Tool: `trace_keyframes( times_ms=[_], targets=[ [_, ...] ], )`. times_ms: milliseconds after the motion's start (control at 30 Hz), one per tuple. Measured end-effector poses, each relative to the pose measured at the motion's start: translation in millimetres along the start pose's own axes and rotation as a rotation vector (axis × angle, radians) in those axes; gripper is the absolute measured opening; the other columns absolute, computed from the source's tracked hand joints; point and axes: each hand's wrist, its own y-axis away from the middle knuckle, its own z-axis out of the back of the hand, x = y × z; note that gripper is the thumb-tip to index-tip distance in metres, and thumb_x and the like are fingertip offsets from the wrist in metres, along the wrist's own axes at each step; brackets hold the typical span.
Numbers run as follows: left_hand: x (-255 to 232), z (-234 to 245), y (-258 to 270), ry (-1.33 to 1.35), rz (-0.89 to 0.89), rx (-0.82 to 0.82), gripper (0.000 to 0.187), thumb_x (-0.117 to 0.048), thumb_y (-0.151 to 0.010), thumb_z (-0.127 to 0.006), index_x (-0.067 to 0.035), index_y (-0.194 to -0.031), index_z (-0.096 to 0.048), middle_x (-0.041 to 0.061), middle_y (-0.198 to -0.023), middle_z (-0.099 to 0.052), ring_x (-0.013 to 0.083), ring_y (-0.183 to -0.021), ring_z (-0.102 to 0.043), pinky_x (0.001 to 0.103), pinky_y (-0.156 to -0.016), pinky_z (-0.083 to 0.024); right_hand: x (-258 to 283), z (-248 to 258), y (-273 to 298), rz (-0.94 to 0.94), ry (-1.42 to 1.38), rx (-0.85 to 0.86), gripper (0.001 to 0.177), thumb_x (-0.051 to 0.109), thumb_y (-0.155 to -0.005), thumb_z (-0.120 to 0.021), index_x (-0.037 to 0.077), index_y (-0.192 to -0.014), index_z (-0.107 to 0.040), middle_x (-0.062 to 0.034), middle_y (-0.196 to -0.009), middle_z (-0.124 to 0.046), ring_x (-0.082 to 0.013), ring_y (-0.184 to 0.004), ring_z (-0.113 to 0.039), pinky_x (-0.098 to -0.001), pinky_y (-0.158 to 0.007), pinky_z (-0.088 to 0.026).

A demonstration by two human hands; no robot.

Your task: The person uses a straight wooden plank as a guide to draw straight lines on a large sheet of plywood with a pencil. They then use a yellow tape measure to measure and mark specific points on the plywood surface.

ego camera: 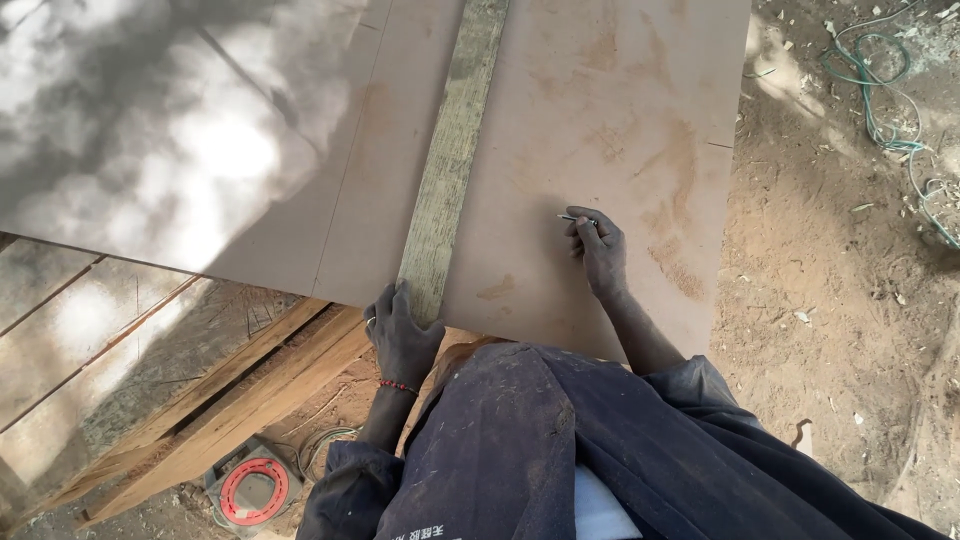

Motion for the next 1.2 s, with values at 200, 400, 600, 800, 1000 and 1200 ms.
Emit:
trace_keyframes(
  times_ms=[200,400,600,800,1000,1200],
  targets=[
    [-11.1,11.9,4.8,0.007,-0.04,-0.058,0.086,-0.035,-0.064,-0.077,-0.011,-0.144,-0.057,0.016,-0.141,-0.055,0.0373,-0.129,-0.048,0.05,-0.099,-0.043,11.2,-1.6,6.0,0.014,0.048,-0.009,0.027,0.018,-0.102,-0.056,0.001,-0.115,-0.072,-0.0123,-0.08,-0.065,-0.0157,-0.067,-0.059,-0.0264,-0.055,-0.055],
    [-5.7,5.3,-2.2,0.022,-0.073,-0.101,0.082,-0.03,-0.063,-0.078,-0.008,-0.14,-0.06,0.015,-0.137,-0.057,0.0379,-0.123,-0.051,0.05,-0.095,-0.045,9.5,-3.6,1.0,0.029,0.038,0.005,0.028,0.019,-0.101,-0.054,0.003,-0.115,-0.072,-0.0086,-0.078,-0.065,-0.0115,-0.066,-0.06,-0.0199,-0.056,-0.055],
    [5.8,-2.9,-3.1,0.033,-0.085,-0.078,0.087,-0.031,-0.061,-0.075,-0.01,-0.143,-0.058,0.015,-0.137,-0.054,0.0384,-0.124,-0.048,0.049,-0.095,-0.043,2.5,-2.7,2.1,0.049,0.015,0.013,0.027,0.015,-0.102,-0.053,0.001,-0.117,-0.071,-0.0107,-0.078,-0.065,-0.0125,-0.066,-0.059,-0.021,-0.055,-0.055],
    [7.7,-5.5,-2.5,0.039,-0.099,-0.073,0.09,-0.03,-0.061,-0.079,-0.009,-0.145,-0.056,0.016,-0.139,-0.051,0.0387,-0.126,-0.045,0.05,-0.096,-0.042,-4.6,-2.4,-1.1,0.071,0.005,0.016,0.026,0.014,-0.103,-0.053,0.0,-0.116,-0.071,-0.0125,-0.078,-0.064,-0.0134,-0.065,-0.059,-0.0213,-0.054,-0.056],
    [9.4,-8.4,-1.2,0.036,-0.103,-0.058,0.09,-0.031,-0.063,-0.079,-0.009,-0.147,-0.054,0.017,-0.141,-0.049,0.0377,-0.127,-0.044,0.049,-0.098,-0.041,-7.7,-1.5,-2.4,0.073,-0.007,0.016,0.026,0.014,-0.102,-0.053,0.001,-0.116,-0.071,-0.013,-0.078,-0.065,-0.0133,-0.065,-0.06,-0.0213,-0.053,-0.057],
    [6.0,-5.0,-1.4,0.041,-0.112,-0.062,0.089,-0.031,-0.065,-0.078,-0.009,-0.148,-0.053,0.018,-0.142,-0.048,0.0391,-0.126,-0.044,0.051,-0.097,-0.042,-3.3,-2.5,-2.7,0.071,0.002,0.014,0.026,0.015,-0.103,-0.053,0.0,-0.116,-0.071,-0.0124,-0.078,-0.065,-0.0131,-0.065,-0.06,-0.0211,-0.053,-0.057]
  ],
)
